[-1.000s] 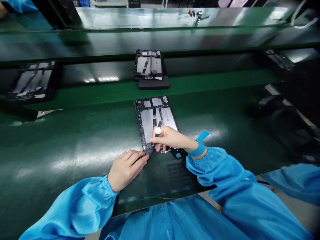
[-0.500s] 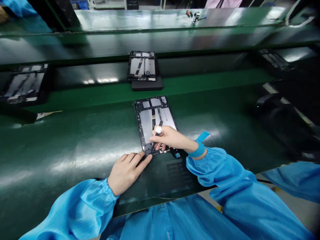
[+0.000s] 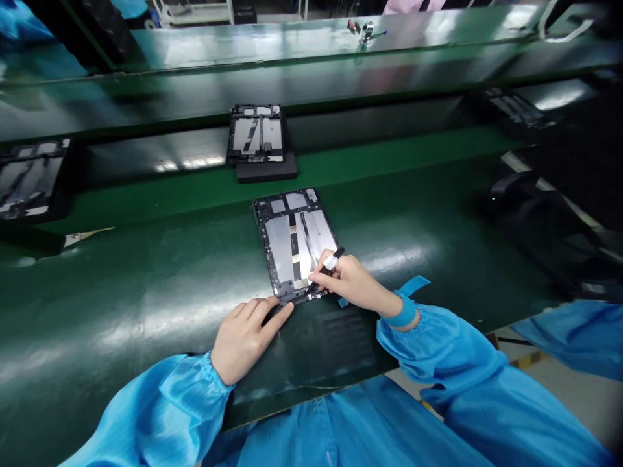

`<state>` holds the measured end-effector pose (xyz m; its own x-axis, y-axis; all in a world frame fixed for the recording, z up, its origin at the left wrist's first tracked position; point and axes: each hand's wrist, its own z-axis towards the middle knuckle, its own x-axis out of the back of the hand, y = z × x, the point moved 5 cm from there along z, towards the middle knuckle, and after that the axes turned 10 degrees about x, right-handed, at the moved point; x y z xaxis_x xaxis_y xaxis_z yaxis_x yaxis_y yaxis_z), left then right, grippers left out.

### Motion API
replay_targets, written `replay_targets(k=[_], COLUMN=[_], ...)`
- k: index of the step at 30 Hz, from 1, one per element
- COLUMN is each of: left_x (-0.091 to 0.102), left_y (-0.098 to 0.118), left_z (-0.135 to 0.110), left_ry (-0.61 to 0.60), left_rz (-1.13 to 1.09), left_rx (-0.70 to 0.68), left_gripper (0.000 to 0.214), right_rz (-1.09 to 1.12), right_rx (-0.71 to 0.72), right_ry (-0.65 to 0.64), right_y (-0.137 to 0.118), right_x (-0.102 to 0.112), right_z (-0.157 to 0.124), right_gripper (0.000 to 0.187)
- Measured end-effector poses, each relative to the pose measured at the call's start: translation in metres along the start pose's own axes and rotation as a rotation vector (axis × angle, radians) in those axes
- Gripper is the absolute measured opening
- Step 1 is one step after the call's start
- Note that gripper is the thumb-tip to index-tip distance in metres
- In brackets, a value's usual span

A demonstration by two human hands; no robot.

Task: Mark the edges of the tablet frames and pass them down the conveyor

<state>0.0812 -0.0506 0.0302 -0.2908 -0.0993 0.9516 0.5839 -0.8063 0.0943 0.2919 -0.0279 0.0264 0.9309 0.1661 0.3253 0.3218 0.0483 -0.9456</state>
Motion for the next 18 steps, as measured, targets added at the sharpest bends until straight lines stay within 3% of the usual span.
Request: replay_targets(k=[5, 18], left_x=[0.0002, -0.0035], left_y=[0.0004, 0.0022], left_z=[-0.0005, 0.0016], left_ry=[0.023, -0.030], left_rz=[-0.004, 0.090], left_rx=[-0.012, -0.022], left_gripper=[0.030, 0.041], right_rz=[0.129, 0.101], right_rx=[-0.056, -0.029], right_ry=[0.025, 0.034], right_y=[0.0040, 0.0010], right_x=[-0.0019, -0.0019], right_z=[0.0005, 0.0005], right_gripper=[0.019, 0.015])
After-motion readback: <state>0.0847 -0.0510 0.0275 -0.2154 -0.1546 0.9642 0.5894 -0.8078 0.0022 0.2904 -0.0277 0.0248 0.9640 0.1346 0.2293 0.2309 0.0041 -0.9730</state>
